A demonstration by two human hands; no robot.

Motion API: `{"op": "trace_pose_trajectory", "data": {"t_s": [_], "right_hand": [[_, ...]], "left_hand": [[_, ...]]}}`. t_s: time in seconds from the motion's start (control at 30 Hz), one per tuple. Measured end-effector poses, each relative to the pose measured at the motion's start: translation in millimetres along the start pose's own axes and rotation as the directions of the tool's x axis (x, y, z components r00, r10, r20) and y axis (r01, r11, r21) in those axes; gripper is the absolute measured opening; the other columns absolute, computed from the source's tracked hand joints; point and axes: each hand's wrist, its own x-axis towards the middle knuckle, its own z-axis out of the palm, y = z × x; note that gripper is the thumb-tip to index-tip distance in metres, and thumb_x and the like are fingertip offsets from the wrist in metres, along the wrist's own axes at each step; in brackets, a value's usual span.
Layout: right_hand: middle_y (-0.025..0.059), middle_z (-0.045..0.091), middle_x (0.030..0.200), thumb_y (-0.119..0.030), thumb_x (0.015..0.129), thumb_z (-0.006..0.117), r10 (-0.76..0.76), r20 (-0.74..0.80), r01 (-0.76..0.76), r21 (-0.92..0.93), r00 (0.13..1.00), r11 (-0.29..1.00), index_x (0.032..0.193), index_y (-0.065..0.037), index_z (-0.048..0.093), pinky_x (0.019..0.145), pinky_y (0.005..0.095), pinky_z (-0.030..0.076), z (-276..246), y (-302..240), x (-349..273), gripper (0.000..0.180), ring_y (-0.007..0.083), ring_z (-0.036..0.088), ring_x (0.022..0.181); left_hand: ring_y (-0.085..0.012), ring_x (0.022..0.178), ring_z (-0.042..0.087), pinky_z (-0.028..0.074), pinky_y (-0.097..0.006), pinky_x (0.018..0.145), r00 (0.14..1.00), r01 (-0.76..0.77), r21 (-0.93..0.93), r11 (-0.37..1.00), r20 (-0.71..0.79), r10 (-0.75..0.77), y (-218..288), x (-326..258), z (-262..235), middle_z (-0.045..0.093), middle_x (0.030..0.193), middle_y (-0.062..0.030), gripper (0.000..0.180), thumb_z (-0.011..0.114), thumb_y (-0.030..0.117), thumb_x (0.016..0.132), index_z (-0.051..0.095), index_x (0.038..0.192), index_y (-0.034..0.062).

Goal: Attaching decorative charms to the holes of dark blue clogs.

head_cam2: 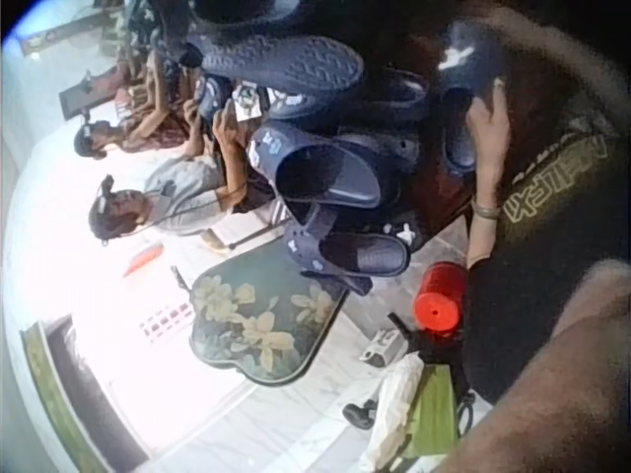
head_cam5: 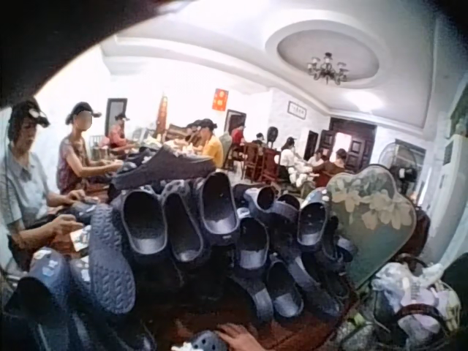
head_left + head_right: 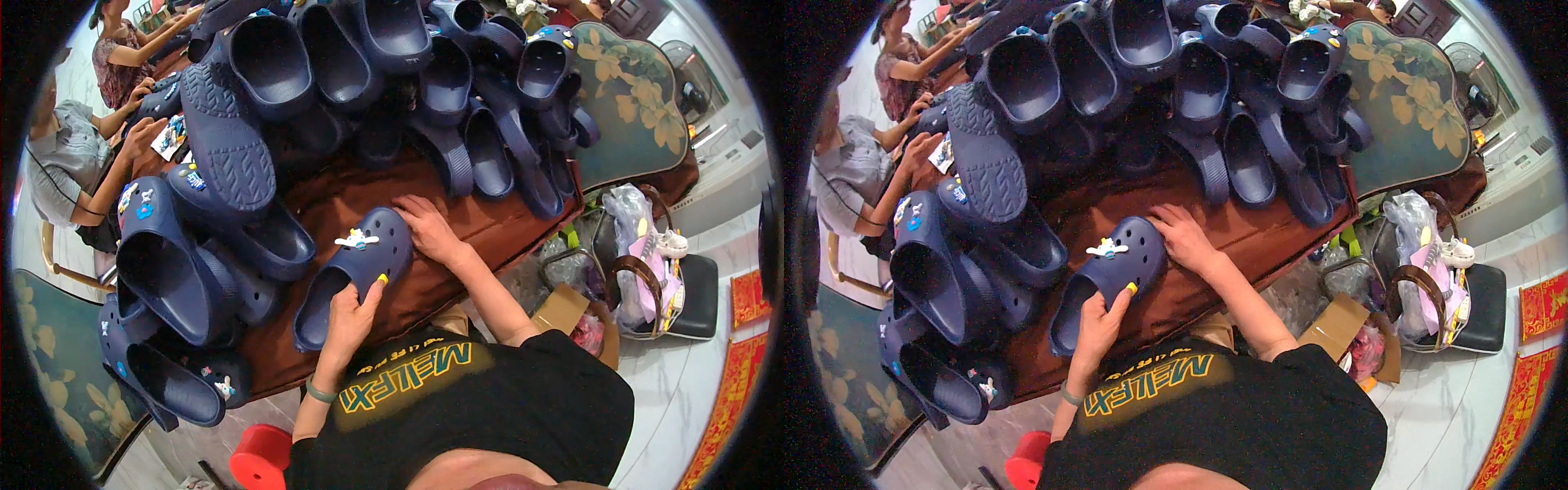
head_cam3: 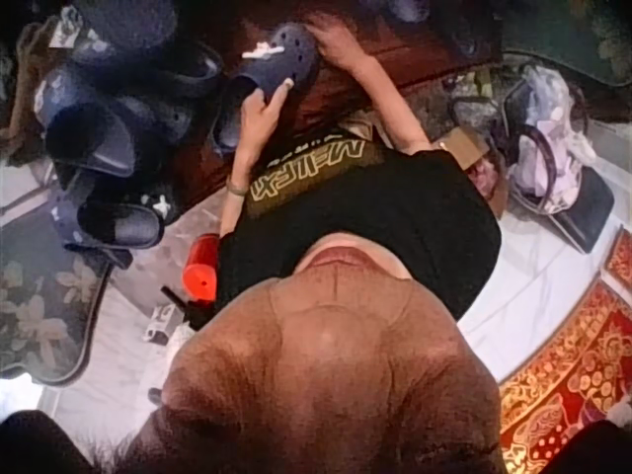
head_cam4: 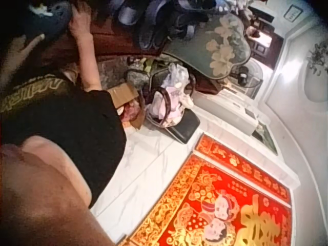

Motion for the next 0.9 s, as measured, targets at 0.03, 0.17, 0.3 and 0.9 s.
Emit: {"op": "trace_pose_trajectory", "data": {"t_s": [0.03,0.17,0.3,0.9], "right_hand": [[0.0157,0.054,0.123,0.001,0.076,0.059,0.004,-0.01,-0.004,0.003,1.0,1.0,0.118,-0.005,0.058,0.098,0.0441,0.042,0.4,1.1,-3.2,0.042,0.0359,0.05,0.115],[0.0138,0.056,0.114,-0.002,0.078,0.061,0.109,-0.081,-0.113,-0.054,0.991,0.992,0.113,-0.005,0.061,0.092,0.0445,0.044,-2.5,-8.1,-14.3,0.035,0.0342,0.052,0.106],[0.0134,0.057,0.108,-0.006,0.081,0.064,0.166,-0.088,-0.173,-0.08,0.982,0.982,0.11,-0.005,0.062,0.088,0.0419,0.045,-3.8,-2.7,-22.8,0.029,0.0329,0.052,0.101],[0.009,0.061,0.093,-0.012,0.08,0.07,0.183,-0.365,-0.183,0.035,0.913,0.982,0.1,-0.007,0.065,0.075,0.0374,0.049,-33.7,-23.8,-14.8,0.022,0.0274,0.058,0.089]], "left_hand": [[-0.0123,0.083,0.061,0.048,-0.029,0.076,1.0,0.005,-0.026,1.0,0.015,-0.004,3.8,-0.2,-0.6,0.069,0.093,-0.0108,0.029,0.063,0.022,0.092,0.065,0.105,-0.0041],[-0.018,0.083,0.066,0.049,-0.032,0.075,0.999,-0.038,-0.062,0.997,-0.02,0.037,0.2,-0.9,0.4,0.07,0.093,-0.0175,0.032,0.063,0.025,0.092,0.064,0.107,-0.0037],[-0.0213,0.085,0.067,0.049,-0.033,0.076,1.0,-0.018,-0.016,1.0,-0.003,0.018,1.8,-0.4,-1.1,0.07,0.094,-0.0181,0.031,0.063,0.024,0.092,0.064,0.107,-0.0032],[-0.0085,0.089,0.058,0.047,-0.026,0.08,1.0,0.004,-0.039,0.999,0.023,-0.003,2.9,-2.3,-0.5,0.069,0.099,-0.0033,0.026,0.062,0.017,0.094,0.065,0.109,-0.0035]]}}
